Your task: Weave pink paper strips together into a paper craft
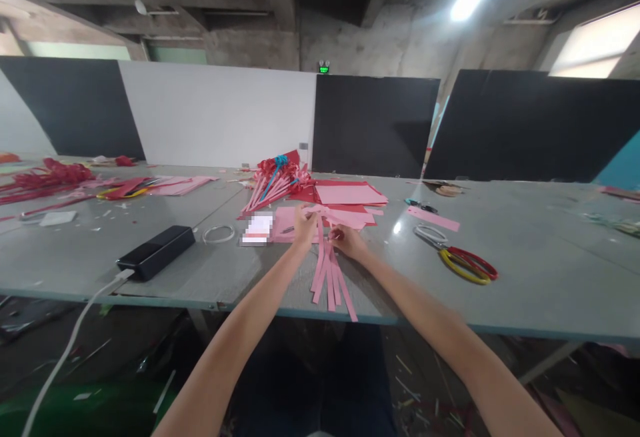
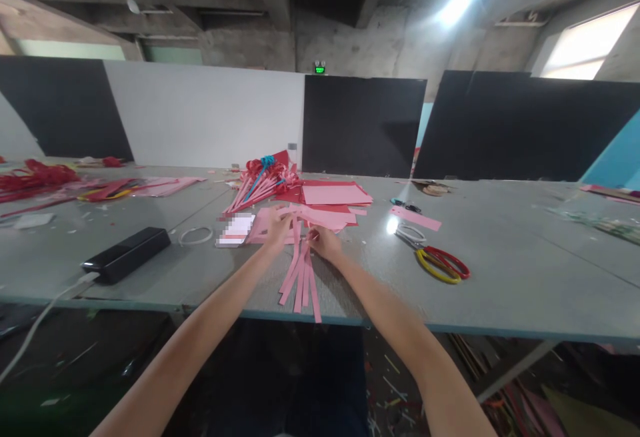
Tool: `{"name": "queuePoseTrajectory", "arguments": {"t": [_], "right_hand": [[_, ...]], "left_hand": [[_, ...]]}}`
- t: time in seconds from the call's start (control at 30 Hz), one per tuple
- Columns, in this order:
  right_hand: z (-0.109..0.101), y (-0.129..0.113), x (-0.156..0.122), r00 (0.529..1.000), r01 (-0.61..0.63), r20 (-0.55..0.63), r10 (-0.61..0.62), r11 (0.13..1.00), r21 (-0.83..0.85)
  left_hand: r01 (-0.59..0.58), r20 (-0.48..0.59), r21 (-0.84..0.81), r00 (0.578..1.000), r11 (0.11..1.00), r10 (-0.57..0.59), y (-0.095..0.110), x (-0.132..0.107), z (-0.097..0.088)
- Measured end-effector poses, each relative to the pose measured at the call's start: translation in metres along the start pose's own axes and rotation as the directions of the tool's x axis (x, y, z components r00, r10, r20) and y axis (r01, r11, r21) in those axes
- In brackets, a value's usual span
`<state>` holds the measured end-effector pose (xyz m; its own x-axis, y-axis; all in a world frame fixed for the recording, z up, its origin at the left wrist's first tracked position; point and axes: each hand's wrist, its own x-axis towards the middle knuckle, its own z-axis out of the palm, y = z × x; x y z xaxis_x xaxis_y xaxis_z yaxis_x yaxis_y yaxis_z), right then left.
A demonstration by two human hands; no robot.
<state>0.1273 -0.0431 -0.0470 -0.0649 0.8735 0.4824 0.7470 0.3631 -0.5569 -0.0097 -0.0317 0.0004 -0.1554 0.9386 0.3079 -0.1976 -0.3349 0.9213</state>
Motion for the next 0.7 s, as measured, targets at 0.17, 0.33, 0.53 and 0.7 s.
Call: {"name": "queuePoseTrajectory", "arguments": {"t": [0.17,0.33,0.53,0.7], "right_hand": [[-0.001,0.001,-0.001,0.995,-0.095,-0.032,0.097,0.995,0.04],[-0.008,0.002,-0.005,0.995,-0.08,-0.059,0.081,0.997,0.018],[-0.027,-0.003,-0.011,0.988,-0.141,-0.079,0.131,0.98,-0.141],[-0.043,0.003,-0.008,0.983,-0.1,-0.158,0.091,0.994,-0.05]], "left_hand": [[-0.015,-0.009,0.033,1.0,0.999,0.016,-0.003,0.001,-0.002],[-0.034,-0.011,0.013,0.999,0.999,0.034,-0.01,0.006,-0.004],[-0.185,-0.065,0.116,0.979,0.976,0.193,-0.009,0.009,-0.008],[-0.104,0.0,0.033,0.995,0.994,0.104,-0.009,0.01,-0.004]]}}
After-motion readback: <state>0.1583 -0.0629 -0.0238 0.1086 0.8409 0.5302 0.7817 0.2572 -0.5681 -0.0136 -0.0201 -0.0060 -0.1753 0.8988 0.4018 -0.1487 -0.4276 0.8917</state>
